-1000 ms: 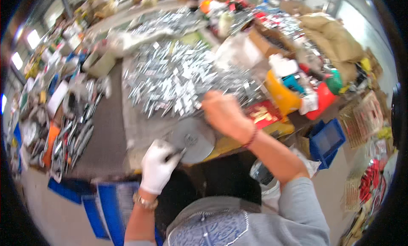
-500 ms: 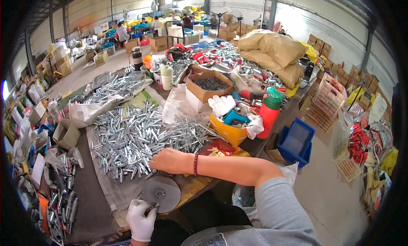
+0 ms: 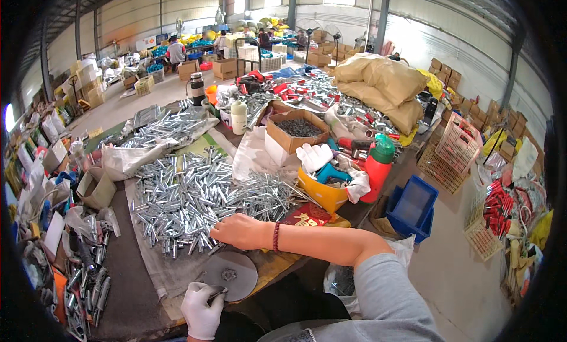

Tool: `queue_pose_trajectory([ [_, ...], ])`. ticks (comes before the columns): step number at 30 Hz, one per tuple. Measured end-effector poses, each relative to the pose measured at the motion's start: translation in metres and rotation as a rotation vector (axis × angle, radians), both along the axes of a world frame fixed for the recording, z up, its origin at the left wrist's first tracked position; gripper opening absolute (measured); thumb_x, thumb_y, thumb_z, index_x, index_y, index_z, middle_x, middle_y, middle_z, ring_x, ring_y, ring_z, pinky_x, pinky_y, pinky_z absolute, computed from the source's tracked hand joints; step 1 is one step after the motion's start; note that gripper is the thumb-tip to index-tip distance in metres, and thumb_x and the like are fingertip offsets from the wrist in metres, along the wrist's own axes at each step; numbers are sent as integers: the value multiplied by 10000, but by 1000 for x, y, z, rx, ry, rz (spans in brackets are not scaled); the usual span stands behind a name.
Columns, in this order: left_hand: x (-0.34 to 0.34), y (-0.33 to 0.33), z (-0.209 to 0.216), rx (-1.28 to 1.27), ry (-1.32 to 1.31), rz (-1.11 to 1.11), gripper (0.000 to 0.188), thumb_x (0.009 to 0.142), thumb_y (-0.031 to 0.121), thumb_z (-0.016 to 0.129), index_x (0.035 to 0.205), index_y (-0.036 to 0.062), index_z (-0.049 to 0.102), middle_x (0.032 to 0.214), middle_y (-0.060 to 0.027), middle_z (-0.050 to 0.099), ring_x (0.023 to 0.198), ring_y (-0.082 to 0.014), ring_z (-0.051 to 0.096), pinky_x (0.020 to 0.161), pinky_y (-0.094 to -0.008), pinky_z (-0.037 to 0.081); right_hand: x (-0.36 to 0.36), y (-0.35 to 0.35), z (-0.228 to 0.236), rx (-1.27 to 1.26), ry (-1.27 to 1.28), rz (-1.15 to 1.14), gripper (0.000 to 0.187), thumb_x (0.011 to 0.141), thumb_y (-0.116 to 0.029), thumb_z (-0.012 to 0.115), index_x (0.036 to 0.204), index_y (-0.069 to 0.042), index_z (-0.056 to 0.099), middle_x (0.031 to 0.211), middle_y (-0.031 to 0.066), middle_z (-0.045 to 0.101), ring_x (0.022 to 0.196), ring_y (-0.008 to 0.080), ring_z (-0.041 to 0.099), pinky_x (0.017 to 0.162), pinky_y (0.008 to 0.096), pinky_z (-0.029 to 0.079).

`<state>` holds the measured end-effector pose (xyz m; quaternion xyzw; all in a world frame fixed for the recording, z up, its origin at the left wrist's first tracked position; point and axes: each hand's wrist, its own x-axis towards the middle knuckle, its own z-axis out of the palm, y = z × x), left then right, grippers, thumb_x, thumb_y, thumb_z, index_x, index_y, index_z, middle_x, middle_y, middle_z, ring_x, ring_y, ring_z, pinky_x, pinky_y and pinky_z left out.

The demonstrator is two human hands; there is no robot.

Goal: The person assembles metal components by hand, inserting metal pins into a circular base plate.

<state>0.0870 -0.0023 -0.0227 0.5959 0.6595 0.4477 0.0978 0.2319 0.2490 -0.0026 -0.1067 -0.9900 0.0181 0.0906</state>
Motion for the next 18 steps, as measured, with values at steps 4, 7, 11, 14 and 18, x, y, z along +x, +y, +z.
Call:
queue_pose_trajectory([
  [4,-1,-6,-3,0,-10,-16,156,758,23,866,881,31,770,899,-133,642,859,-297,664,746,-384,520,4,-17,17,73,-43,65,294,860,-69,709,1132,-26,608,1043,136,673,1003,327,714,826,452,592],
  [7,-3,-13,-1,-14,40,-9,180,773,35,867,905,25,746,917,-146,646,871,-320,662,758,-403,528,12,-42,34,-4,69,87,306,860,-63,700,1154,-34,621,1065,128,667,991,327,720,821,447,586],
  [11,-2,-1,7,-3,134,-22,138,803,66,846,889,55,739,924,-127,679,901,-343,673,787,-435,548,33,-83,35,-785,428,-129,268,812,-11,710,1079,-33,699,1025,142,731,973,346,726,824,406,576],
  [14,-3,9,7,-4,65,-75,132,823,45,832,910,12,738,939,-143,656,888,-323,667,806,-396,539,61,-104,18,-784,399,-240,255,801,17,727,1051,-30,731,980,148,736,936,347,731,805,390,581],
  [18,-2,10,8,-66,12,-57,155,828,60,836,979,42,804,956,-119,685,903,-276,687,814,-370,543,74,-113,21,-568,308,-205,289,782,20,728,1055,-62,773,998,119,724,926,336,720,803,406,582],
])
